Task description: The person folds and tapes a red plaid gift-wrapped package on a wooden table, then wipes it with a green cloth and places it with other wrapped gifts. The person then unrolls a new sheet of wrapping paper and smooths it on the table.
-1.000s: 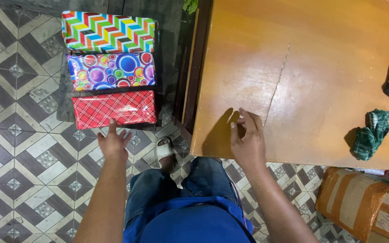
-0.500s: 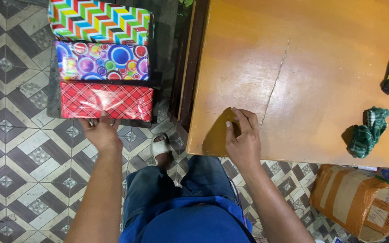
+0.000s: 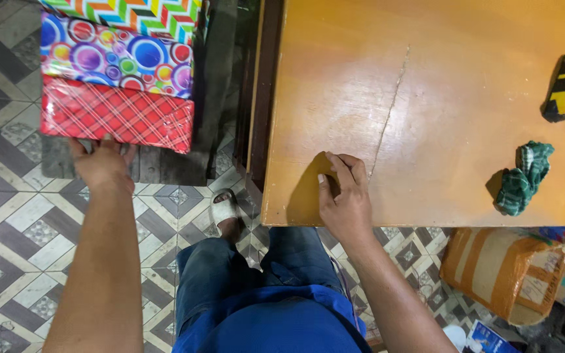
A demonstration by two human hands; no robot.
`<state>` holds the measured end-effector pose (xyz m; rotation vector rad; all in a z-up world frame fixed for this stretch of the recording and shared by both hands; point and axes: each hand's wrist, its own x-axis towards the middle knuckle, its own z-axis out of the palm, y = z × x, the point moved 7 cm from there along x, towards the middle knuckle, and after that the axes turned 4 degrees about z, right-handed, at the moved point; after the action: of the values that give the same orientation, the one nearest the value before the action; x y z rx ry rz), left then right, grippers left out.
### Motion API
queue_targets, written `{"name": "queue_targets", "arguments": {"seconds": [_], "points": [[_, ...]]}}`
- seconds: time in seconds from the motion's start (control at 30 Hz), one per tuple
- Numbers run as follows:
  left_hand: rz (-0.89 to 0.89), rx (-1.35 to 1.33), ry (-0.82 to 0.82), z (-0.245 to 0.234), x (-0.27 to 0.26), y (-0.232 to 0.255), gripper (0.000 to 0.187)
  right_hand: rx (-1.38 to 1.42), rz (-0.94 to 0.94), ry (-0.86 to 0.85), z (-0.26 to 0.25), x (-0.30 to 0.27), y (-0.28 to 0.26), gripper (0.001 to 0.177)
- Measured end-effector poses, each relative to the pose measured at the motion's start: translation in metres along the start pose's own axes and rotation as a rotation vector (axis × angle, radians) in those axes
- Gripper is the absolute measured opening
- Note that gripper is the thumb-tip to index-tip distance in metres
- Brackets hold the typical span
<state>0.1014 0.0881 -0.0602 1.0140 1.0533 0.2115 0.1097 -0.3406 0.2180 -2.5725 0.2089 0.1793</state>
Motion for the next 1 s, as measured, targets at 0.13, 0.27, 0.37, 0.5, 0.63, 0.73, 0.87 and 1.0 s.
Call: {"name": "queue_targets", "arguments": {"seconds": [0.13,0.27,0.37,0.5,0.63,0.73,0.87,1.0], "points": [[0.011,-0.043,-0.082,0.020,0.011,0.005,0.080,-0.060,0.001,0.035,-0.009,0.003,0.006,0.043],[-0.049,-0.069,-0.201,0.035,0.020,0.003,0.086,-0.224,0.019,0.077,-0.027,0.018,0.031,0.049],[-0.137,-0.248,-0.432,0.055,0.017,-0.008,0.085,-0.275,0.129,0.038,-0.039,0.031,0.073,0.062],[-0.183,0.015,-0.107,0.039,0.011,-0.036,0.088,-0.338,0.237,0.030,-0.065,0.029,0.139,0.078],[0.408,0.557,-0.217,0.063,-0.050,-0.005,0.068,-0.441,0.219,0.134,-0.106,0.021,0.198,0.079],[0.321,0.704,-0.275,0.081,-0.117,0.018,0.053,-0.475,0.149,0.216,-0.122,0.010,0.230,0.080],[0.839,1.004,-0.488,0.152,-0.237,0.072,0.036,-0.544,0.040,0.269,-0.141,0.007,0.256,0.067],[1.095,1.105,-0.747,0.224,-0.321,0.056,0.053,-0.518,0.002,0.272,-0.152,0.007,0.266,0.069]]}}
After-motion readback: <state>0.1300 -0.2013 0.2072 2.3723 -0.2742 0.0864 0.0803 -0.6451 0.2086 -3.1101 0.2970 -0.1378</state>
